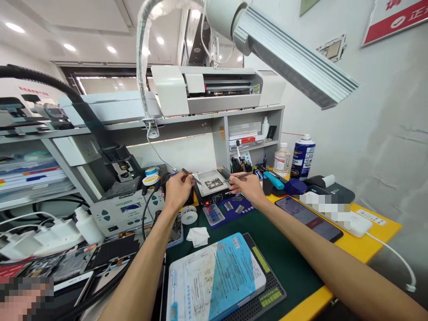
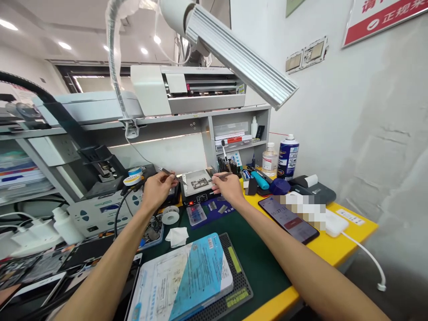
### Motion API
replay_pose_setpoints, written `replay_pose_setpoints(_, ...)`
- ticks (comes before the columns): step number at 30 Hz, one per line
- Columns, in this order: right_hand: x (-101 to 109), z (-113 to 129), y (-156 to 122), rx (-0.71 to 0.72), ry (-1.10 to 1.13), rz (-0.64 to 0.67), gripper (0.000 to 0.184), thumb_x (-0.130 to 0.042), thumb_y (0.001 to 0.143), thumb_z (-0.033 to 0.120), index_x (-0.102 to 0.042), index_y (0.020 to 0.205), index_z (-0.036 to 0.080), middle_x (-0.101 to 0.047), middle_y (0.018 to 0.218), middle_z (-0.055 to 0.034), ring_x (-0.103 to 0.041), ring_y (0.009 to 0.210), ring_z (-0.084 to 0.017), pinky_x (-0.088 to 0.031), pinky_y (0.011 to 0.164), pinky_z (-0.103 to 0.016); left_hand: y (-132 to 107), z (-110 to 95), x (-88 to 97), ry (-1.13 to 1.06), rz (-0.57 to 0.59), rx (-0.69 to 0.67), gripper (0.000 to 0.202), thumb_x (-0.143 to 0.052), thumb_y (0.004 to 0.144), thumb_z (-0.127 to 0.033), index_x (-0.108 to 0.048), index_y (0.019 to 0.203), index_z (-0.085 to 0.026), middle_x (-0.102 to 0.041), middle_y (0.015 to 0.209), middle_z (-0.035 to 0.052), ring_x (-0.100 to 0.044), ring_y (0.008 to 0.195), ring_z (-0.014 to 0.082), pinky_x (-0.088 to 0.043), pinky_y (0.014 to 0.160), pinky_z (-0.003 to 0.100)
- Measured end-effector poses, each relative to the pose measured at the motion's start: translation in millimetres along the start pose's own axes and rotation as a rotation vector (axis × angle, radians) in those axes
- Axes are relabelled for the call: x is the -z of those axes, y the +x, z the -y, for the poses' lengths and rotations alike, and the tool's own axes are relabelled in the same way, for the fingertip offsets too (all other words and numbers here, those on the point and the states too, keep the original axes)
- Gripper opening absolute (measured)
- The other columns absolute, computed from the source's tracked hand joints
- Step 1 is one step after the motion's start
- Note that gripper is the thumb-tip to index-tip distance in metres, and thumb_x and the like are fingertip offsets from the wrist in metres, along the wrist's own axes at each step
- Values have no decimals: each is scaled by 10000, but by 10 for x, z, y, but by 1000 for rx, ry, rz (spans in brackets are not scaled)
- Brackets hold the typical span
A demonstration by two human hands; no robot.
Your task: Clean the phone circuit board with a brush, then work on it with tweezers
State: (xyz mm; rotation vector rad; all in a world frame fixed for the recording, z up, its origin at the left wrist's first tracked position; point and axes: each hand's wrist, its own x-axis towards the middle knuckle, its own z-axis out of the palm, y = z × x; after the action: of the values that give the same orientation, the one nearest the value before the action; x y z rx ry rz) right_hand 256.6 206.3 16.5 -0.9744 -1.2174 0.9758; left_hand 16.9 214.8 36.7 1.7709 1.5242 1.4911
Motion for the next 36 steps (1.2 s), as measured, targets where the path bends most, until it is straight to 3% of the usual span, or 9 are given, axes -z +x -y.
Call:
replay_pose_setpoints(21,3,-8,-66,-46,-82,-7,162,-701,859,185,-715,995,99,-750,796,-93,-727,645,-170,-631,539,-258,-25,-56,-55,-57,24,-25,244,-623,949,-362,-660,1008,-128,-695,930,37,-684,851,166,-581,822,382)
replay_pose_setpoints(32,-89,-222,-35,159,-322,101,289,-670,878,360,-750,1067,157,-773,822,-82,-748,744,-218,-589,523,-256,-17,-69,-69,-109,17,-4,231,-630,945,-350,-658,991,-126,-694,969,45,-680,855,162,-582,808,370)
replay_pose_setpoints(36,-131,-222,-79,262,-451,130,297,-652,884,379,-770,1078,188,-787,873,-68,-745,755,-223,-591,624,-288,-3,-68,-69,-115,13,0,233,-629,945,-350,-656,1002,-126,-692,994,50,-678,862,163,-583,803,367)
